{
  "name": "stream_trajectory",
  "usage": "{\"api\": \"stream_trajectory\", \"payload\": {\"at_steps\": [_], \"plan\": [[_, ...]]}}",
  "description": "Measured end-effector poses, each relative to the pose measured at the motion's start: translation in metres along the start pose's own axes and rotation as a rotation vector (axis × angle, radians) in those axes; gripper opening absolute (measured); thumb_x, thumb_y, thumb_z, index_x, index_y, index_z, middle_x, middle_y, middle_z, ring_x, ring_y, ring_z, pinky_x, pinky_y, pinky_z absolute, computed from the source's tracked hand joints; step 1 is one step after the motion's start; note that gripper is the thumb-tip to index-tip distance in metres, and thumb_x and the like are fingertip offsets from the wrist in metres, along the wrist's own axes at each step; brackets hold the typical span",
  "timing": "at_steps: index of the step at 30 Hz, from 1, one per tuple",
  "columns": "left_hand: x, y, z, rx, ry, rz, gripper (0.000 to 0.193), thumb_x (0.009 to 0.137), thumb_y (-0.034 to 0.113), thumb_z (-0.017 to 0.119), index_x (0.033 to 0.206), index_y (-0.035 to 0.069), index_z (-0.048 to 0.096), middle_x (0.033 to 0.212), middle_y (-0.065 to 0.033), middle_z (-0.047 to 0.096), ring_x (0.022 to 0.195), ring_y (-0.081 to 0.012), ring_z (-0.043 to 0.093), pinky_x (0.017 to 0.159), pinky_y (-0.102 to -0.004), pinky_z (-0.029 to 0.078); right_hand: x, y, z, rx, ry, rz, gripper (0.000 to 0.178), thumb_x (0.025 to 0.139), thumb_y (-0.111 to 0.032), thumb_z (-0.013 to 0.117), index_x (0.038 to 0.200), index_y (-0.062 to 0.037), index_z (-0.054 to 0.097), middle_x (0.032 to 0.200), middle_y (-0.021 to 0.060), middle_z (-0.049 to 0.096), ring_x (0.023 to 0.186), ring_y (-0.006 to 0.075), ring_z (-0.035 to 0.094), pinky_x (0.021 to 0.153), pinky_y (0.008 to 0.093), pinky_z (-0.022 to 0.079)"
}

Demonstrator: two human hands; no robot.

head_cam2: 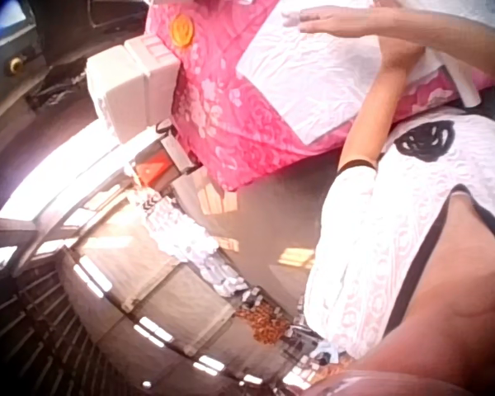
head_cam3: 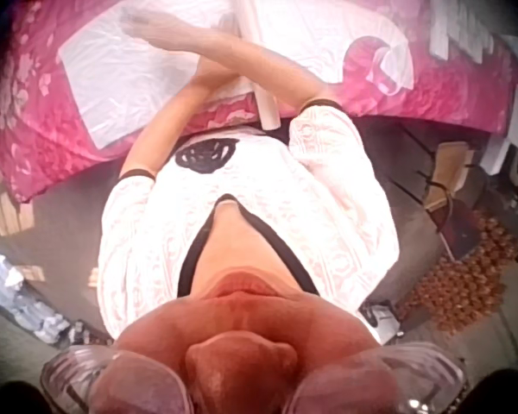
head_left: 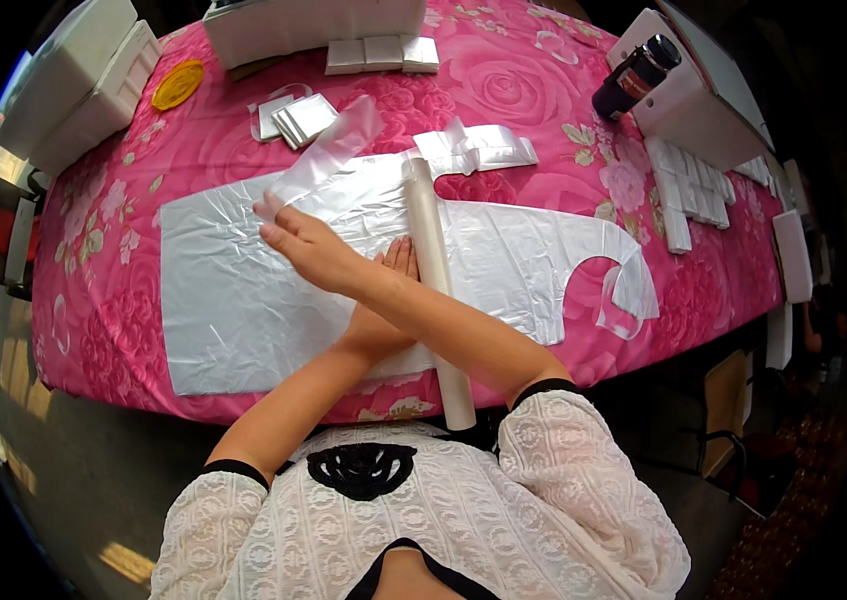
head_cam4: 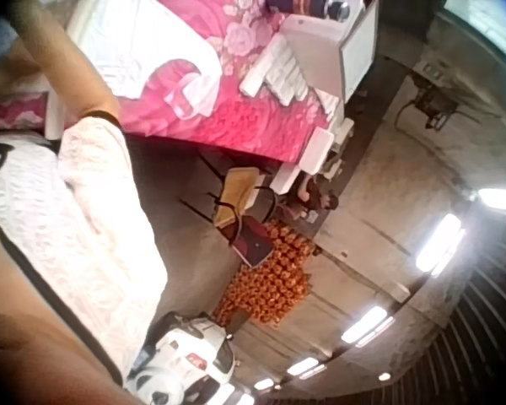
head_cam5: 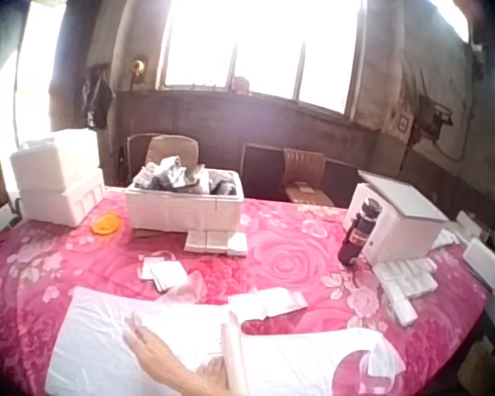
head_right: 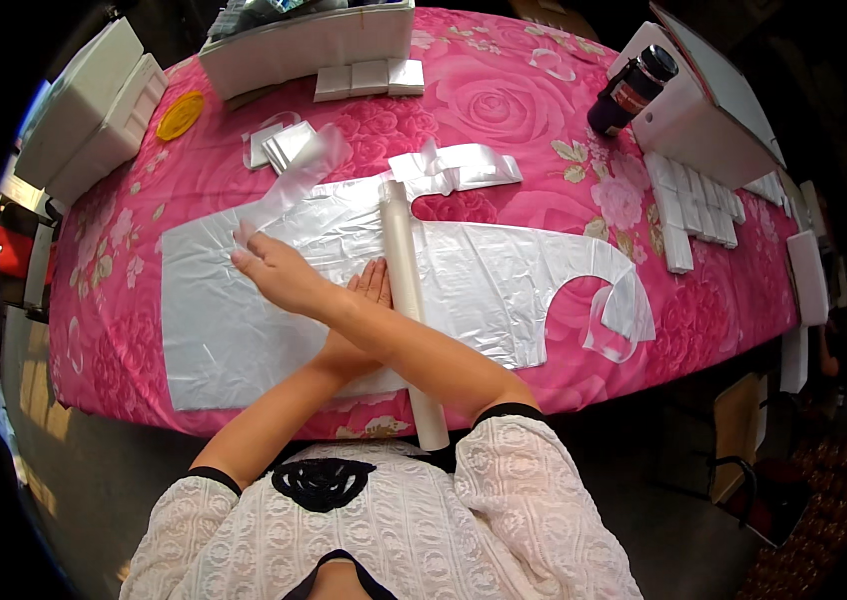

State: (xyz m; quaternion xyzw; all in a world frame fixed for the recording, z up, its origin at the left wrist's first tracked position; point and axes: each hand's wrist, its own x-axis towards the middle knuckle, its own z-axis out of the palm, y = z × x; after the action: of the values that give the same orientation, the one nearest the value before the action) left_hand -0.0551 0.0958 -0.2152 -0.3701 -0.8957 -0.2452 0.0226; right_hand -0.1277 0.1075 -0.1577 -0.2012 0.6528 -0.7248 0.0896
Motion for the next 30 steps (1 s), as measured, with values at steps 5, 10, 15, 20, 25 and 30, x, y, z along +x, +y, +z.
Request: {"api": "stream_trajectory", "payload": {"at_steps": [5, 10, 15, 20, 25, 30], "plan": [[0.005, -0.010, 0.022, 0.113, -0.048, -0.041, 0.073, 0.077, 0.025, 0.043, 0.135, -0.010, 0.017, 0.143, -0.0251, 0.014, 0.136, -0.0338, 0.011, 0.110, -0.0454, 0.007, 0.009, 0.018, 0.089, -0.529, -0.375, 0.230, 0.070, 0.087, -0.040, 0.051, 0.133, 0.0069, 0.028, 0.138, 0.0253, 0.030, 0.128, 0.0352, 0.029, 0.105, 0.0405, 0.025], [0.004, -0.003, 0.011, 0.102, -0.027, -0.061, 0.073, 0.077, 0.026, 0.046, 0.134, -0.010, 0.020, 0.142, -0.0251, 0.018, 0.135, -0.0325, 0.013, 0.110, -0.0434, 0.009, -0.043, -0.025, 0.054, -0.628, -0.385, -0.334, 0.053, 0.080, -0.028, 0.061, 0.121, 0.0010, 0.046, 0.131, 0.0191, 0.041, 0.123, 0.0336, 0.037, 0.099, 0.0424, 0.033], [-0.008, -0.017, 0.003, -0.322, 0.192, 0.115, 0.071, 0.074, 0.013, 0.057, 0.134, -0.004, 0.025, 0.137, -0.0228, 0.029, 0.128, -0.0350, 0.030, 0.106, -0.0406, 0.025, -0.137, -0.033, -0.078, -0.948, 0.039, -0.235, 0.040, 0.075, -0.013, 0.062, 0.114, -0.0035, 0.054, 0.125, 0.0122, 0.050, 0.118, 0.0303, 0.044, 0.098, 0.0404, 0.035], [-0.062, -0.020, -0.070, -0.425, 0.103, 0.030, 0.047, 0.078, 0.007, 0.056, 0.123, 0.000, 0.045, 0.118, -0.0189, 0.053, 0.107, -0.0335, 0.052, 0.091, -0.0375, 0.042, -0.174, -0.029, -0.111, -1.175, -0.182, -0.107, 0.049, 0.086, -0.033, 0.048, 0.126, -0.0039, 0.046, 0.137, 0.0109, 0.037, 0.130, 0.0282, 0.031, 0.106, 0.0416, 0.023], [-0.132, -0.052, -0.122, -0.364, 0.215, -0.247, 0.037, 0.082, 0.007, 0.052, 0.117, 0.000, 0.051, 0.114, -0.0171, 0.056, 0.105, -0.0292, 0.055, 0.090, -0.0337, 0.042, -0.116, -0.013, -0.008, -0.815, -0.628, -0.214, 0.046, 0.088, -0.040, 0.044, 0.109, -0.0018, 0.059, 0.116, 0.0147, 0.057, 0.116, 0.0297, 0.046, 0.102, 0.0414, 0.030], [-0.212, -0.072, -0.143, -0.594, 0.388, -0.605, 0.031, 0.086, 0.006, 0.044, 0.114, -0.002, 0.053, 0.110, -0.0138, 0.058, 0.104, -0.0217, 0.056, 0.090, -0.0316, 0.042, -0.089, -0.042, 0.066, -0.288, -0.742, -0.229, 0.039, 0.087, -0.036, 0.049, 0.102, -0.0022, 0.061, 0.101, 0.0169, 0.061, 0.102, 0.0322, 0.054, 0.087, 0.0399, 0.042]]}}
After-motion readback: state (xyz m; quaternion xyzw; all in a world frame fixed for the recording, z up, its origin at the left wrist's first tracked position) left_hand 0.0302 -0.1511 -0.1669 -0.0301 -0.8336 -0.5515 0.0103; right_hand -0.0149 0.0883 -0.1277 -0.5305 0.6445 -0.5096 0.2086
